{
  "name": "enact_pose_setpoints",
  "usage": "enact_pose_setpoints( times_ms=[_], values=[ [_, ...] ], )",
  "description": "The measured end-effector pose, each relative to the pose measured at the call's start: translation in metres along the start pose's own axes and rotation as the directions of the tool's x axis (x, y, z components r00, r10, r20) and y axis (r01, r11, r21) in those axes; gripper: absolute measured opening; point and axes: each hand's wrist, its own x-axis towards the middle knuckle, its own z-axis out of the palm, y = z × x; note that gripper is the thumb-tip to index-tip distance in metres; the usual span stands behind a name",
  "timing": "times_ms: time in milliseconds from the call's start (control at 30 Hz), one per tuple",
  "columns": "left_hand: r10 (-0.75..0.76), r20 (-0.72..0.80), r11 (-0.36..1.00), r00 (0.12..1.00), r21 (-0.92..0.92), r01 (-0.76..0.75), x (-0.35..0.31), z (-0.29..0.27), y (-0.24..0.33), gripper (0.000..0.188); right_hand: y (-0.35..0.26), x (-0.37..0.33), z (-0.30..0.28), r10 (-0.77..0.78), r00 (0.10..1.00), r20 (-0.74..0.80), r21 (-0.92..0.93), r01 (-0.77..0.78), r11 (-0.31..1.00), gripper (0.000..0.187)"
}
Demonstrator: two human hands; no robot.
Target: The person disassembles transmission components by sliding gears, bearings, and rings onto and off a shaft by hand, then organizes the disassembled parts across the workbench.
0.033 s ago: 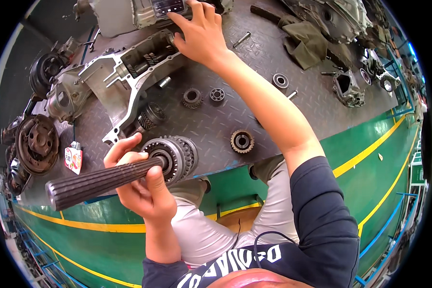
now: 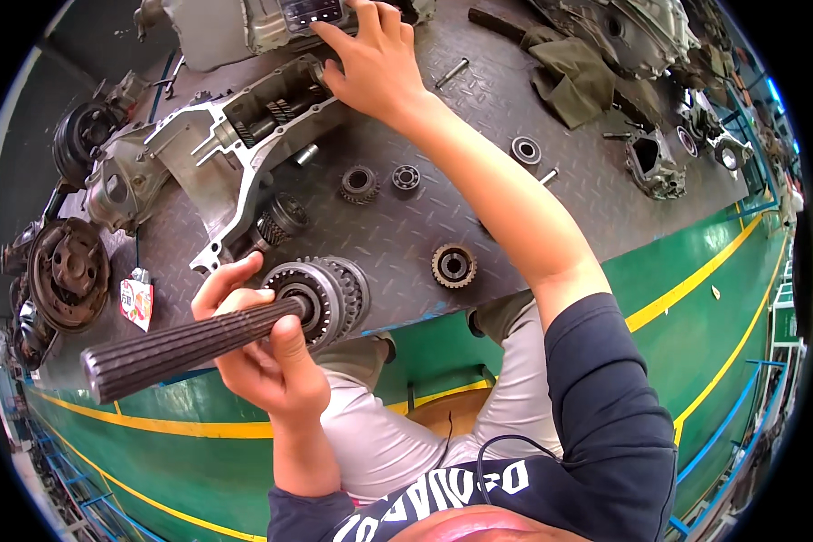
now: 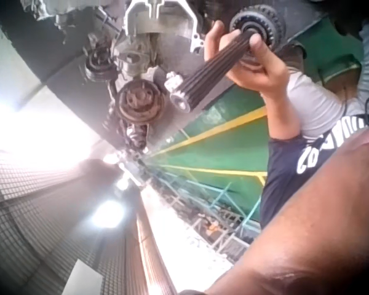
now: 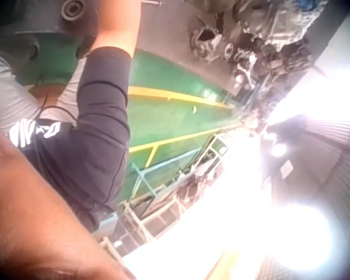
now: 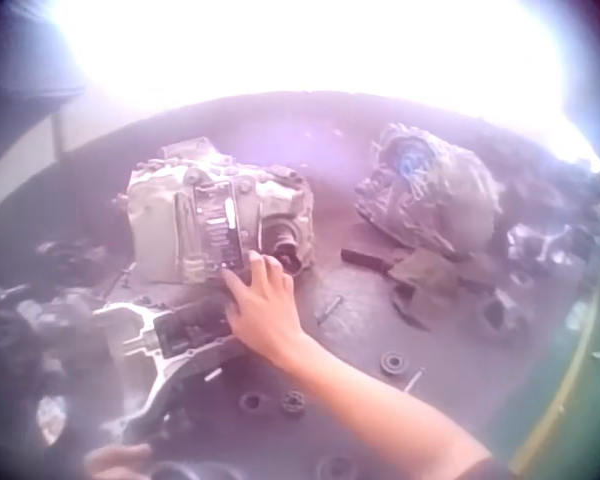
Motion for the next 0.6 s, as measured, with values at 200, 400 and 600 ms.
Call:
enact_pose_setpoints(
  times_ms=[200,400,600],
  values=[
    [0.050,0.007,0.997,0.999,0.065,-0.050,0.0012,0.0007,-0.0036,0.042,0.0035,-0.0007,0.0031,-0.006,1.000,-0.006,0.004,0.006,1.000,0.057],
    [0.032,-0.005,0.997,0.999,0.073,-0.032,0.0006,0.0005,-0.0035,0.041,0.0022,-0.0043,0.0074,-0.004,1.000,-0.006,-0.008,0.004,1.000,0.055],
    [0.049,-0.009,0.995,0.999,0.092,-0.048,0.0006,-0.0007,-0.0034,0.038,0.0012,-0.0031,0.0054,-0.005,1.000,-0.014,-0.008,0.005,1.000,0.055]
  ],
)
